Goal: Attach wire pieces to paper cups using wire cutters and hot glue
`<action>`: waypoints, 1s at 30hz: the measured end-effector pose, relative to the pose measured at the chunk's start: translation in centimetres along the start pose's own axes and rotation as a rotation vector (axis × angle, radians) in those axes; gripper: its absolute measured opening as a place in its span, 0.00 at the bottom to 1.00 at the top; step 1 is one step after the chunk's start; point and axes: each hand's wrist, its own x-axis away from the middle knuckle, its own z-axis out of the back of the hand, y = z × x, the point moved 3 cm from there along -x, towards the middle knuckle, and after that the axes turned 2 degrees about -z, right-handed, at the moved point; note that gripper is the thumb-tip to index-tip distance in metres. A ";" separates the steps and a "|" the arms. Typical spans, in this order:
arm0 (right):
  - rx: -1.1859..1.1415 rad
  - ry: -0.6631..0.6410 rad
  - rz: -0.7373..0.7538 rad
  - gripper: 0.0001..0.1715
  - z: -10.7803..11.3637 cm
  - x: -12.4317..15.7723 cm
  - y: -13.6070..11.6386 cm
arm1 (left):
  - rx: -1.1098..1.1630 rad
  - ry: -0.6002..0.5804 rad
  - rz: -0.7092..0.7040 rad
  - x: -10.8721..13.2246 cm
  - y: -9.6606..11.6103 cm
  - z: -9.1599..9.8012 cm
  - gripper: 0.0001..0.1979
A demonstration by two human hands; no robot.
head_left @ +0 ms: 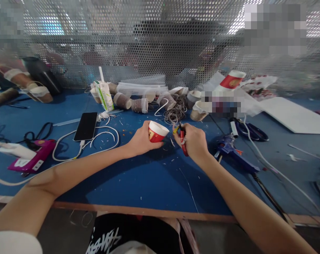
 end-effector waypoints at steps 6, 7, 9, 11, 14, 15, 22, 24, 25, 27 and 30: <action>-0.104 -0.023 0.082 0.09 0.3 -0.2 0.2 | 0.356 -0.010 0.040 -0.5 -2.1 -1.2 0.29; -0.103 -0.048 0.099 0.08 0.3 -0.2 0.1 | 0.384 -0.008 0.036 -0.5 -2.2 -1.3 0.29; -0.065 -0.092 0.123 0.09 0.5 -0.2 -0.2 | 0.427 -0.023 0.020 -0.4 -2.1 -1.3 0.29; 0.004 -0.098 0.148 0.10 0.8 -0.1 -0.5 | 0.453 -0.046 -0.008 -0.3 -1.8 -1.4 0.31; 0.086 -0.063 0.198 0.11 1.2 0.0 -0.7 | 0.462 -0.066 -0.047 -0.2 -1.5 -1.3 0.34; 0.104 -0.051 0.216 0.11 1.3 0.0 -0.7 | 0.455 -0.067 -0.052 -0.2 -1.5 -1.3 0.35; 0.208 -0.011 0.212 0.14 1.1 0.0 -0.5 | 0.288 -0.015 -0.033 -0.1 -1.3 -1.1 0.34; 0.233 -0.026 0.204 0.16 1.0 0.1 -0.6 | 0.241 0.019 -0.009 0.1 -1.2 -1.0 0.34; 0.242 -0.035 0.201 0.16 1.0 0.2 -0.8 | 0.220 0.036 -0.003 0.2 -1.1 -1.0 0.34; 0.254 -0.057 0.194 0.17 0.9 0.3 -1.0 | 0.179 0.063 -0.012 0.4 -1.0 -1.0 0.34; 0.265 -0.089 0.182 0.18 1.0 0.6 -1.5 | 0.113 0.093 -0.051 0.6 -0.9 -1.1 0.35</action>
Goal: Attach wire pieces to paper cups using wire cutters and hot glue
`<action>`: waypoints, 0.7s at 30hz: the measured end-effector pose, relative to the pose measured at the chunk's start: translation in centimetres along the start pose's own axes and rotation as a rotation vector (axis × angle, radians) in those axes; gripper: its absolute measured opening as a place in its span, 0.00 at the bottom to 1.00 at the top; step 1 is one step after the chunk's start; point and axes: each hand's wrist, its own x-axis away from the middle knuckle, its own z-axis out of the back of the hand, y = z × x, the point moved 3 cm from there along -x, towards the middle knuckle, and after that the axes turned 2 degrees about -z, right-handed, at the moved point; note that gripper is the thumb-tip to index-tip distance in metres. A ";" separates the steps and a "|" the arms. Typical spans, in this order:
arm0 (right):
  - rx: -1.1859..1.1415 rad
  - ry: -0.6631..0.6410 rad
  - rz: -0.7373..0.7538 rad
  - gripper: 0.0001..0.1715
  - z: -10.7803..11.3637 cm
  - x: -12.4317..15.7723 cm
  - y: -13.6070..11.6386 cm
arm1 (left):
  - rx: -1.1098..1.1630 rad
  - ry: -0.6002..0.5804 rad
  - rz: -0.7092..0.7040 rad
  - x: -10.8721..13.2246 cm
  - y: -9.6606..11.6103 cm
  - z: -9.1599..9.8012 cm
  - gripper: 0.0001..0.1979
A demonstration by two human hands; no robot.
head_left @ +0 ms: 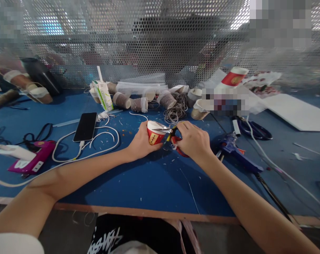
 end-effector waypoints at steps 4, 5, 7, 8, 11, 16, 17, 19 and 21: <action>0.010 -0.017 -0.005 0.16 0.2 0.1 -0.4 | -0.074 0.019 -0.042 0.2 0.1 -0.1 0.36; 0.011 -0.014 -0.002 0.16 0.2 0.1 -0.4 | -0.087 0.020 -0.046 0.3 0.1 -0.1 0.36; 0.013 0.000 0.007 0.15 0.1 0.1 -0.2 | -0.108 0.029 -0.053 0.3 0.0 -0.1 0.38; 0.014 0.006 0.013 0.14 0.0 0.1 -0.2 | -0.114 0.037 -0.060 0.3 0.0 -0.2 0.39; 0.021 0.019 0.027 0.12 -0.2 0.2 0.2 | -0.120 0.072 -0.096 0.3 -0.3 -0.3 0.40; 0.016 0.016 0.052 0.12 -0.4 0.2 0.4 | -0.135 0.108 -0.179 0.2 -0.8 -0.5 0.40; 0.018 0.012 0.053 0.11 -0.3 0.2 0.3 | -0.146 0.106 -0.194 0.2 -0.8 -0.5 0.40; 0.025 -0.003 0.069 0.12 -0.2 0.2 0.1 | -0.171 0.094 -0.223 0.2 -0.8 -0.5 0.40; 0.027 -0.014 0.099 0.13 0.1 0.2 -0.2 | -0.193 0.082 -0.258 0.2 -0.7 -0.5 0.41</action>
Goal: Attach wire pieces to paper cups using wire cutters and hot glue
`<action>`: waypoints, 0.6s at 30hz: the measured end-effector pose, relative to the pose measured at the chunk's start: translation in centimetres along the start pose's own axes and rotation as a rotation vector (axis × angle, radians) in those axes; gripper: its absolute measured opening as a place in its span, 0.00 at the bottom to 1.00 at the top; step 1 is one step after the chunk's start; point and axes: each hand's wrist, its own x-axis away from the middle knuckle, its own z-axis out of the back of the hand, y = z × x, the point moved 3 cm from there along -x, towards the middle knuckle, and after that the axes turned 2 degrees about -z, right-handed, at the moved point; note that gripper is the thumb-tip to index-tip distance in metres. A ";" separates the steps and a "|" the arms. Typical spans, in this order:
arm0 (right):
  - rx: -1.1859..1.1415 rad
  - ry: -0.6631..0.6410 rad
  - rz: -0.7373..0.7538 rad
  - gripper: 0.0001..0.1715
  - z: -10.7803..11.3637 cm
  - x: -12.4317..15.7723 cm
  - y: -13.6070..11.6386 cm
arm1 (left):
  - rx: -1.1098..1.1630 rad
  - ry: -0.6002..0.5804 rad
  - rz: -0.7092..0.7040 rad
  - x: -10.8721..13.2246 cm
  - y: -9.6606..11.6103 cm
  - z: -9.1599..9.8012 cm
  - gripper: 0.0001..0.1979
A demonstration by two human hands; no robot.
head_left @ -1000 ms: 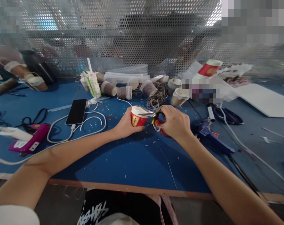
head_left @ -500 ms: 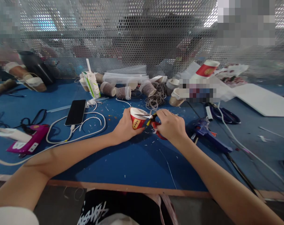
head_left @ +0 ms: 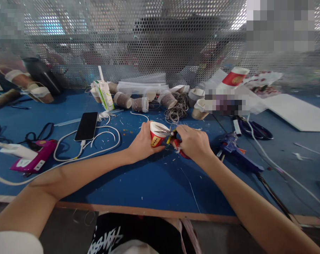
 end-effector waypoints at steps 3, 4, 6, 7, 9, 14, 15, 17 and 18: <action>-0.005 0.006 0.013 0.14 0.2 0.1 -0.2 | -0.019 -0.003 -0.050 0.0 0.1 0.1 0.42; -0.006 0.014 0.006 0.15 0.3 0.1 -0.1 | -0.025 -0.005 -0.060 0.1 0.0 0.0 0.43; -0.016 0.037 -0.004 0.15 0.4 0.2 -0.1 | -0.042 -0.011 -0.080 0.2 0.0 -0.1 0.43; -0.025 0.051 -0.003 0.15 0.4 0.3 -0.1 | -0.055 -0.008 -0.089 0.2 -0.1 -0.2 0.44; -0.053 0.075 0.002 0.14 0.4 0.3 -0.2 | -0.082 0.003 -0.099 0.3 -0.1 -0.3 0.45; -0.192 0.064 -0.142 0.11 -0.1 -0.3 0.6 | -0.039 -0.031 -0.057 0.1 -0.2 -0.2 0.45; -0.229 0.055 -0.178 0.10 -0.3 -0.4 1.0 | -0.021 -0.041 -0.041 0.0 -0.2 -0.2 0.45; -0.286 0.051 -0.221 0.09 -0.7 -0.7 1.7 | 0.013 -0.052 0.005 -0.2 -0.2 0.0 0.46; -0.302 0.059 -0.230 0.09 -0.9 -0.7 2.1 | 0.031 -0.057 0.035 -0.2 -0.3 0.0 0.46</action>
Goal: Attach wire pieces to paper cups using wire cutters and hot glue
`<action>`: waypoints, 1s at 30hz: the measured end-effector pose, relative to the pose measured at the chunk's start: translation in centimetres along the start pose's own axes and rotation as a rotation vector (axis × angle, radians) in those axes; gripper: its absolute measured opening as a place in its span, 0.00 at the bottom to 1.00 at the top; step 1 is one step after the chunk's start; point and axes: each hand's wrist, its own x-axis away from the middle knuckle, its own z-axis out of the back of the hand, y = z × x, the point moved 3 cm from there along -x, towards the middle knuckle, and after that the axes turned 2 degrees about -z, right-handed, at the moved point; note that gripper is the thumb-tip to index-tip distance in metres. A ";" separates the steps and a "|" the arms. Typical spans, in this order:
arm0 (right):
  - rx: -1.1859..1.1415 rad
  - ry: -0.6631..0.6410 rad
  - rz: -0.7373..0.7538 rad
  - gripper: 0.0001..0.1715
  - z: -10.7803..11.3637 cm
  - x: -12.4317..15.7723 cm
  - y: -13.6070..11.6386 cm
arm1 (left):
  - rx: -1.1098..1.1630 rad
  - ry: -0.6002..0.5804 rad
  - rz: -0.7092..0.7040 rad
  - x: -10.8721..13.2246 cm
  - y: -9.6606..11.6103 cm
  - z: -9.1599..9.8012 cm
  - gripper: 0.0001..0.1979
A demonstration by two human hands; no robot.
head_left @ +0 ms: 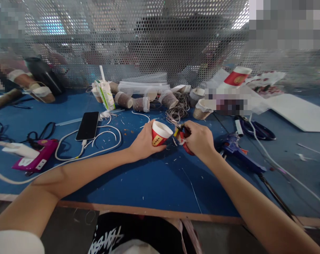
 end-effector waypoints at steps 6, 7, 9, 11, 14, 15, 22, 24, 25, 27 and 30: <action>-0.014 0.018 0.071 0.08 -0.2 -0.1 0.4 | 0.118 -0.014 0.144 -0.3 0.0 0.3 0.40; 0.003 0.018 0.095 0.08 -0.2 0.0 0.3 | 0.122 -0.010 0.139 -0.3 0.0 0.3 0.40; 0.043 0.018 0.149 0.10 -0.1 0.1 -0.2 | 0.116 0.004 0.123 -0.4 0.0 0.4 0.40; 0.074 0.016 0.192 0.10 0.0 0.2 -0.5 | 0.103 0.017 0.113 -0.4 -0.1 0.4 0.41; 0.112 -0.004 0.215 0.11 0.0 0.3 -0.6 | 0.082 0.023 0.106 -0.4 -0.3 0.4 0.42; 0.125 -0.016 0.217 0.11 0.0 0.3 -0.6 | 0.071 0.024 0.101 -0.3 -0.4 0.3 0.42; 0.166 -0.068 0.238 0.13 0.2 0.4 -0.8 | 0.007 0.050 0.034 -0.3 -0.9 0.0 0.43; 0.166 -0.082 0.239 0.12 0.1 0.4 -0.9 | 0.008 0.066 0.018 -0.2 -1.0 -0.1 0.43; 0.164 -0.092 0.237 0.11 0.1 0.4 -0.9 | 0.009 0.073 0.009 -0.2 -1.0 -0.1 0.43; 0.159 -0.116 0.232 0.10 -0.1 0.5 -0.9 | 0.006 0.080 -0.001 -0.1 -1.1 -0.2 0.43; 0.157 -0.126 0.231 0.09 -0.2 0.5 -0.8 | -0.012 0.066 -0.002 -0.1 -1.0 -0.2 0.43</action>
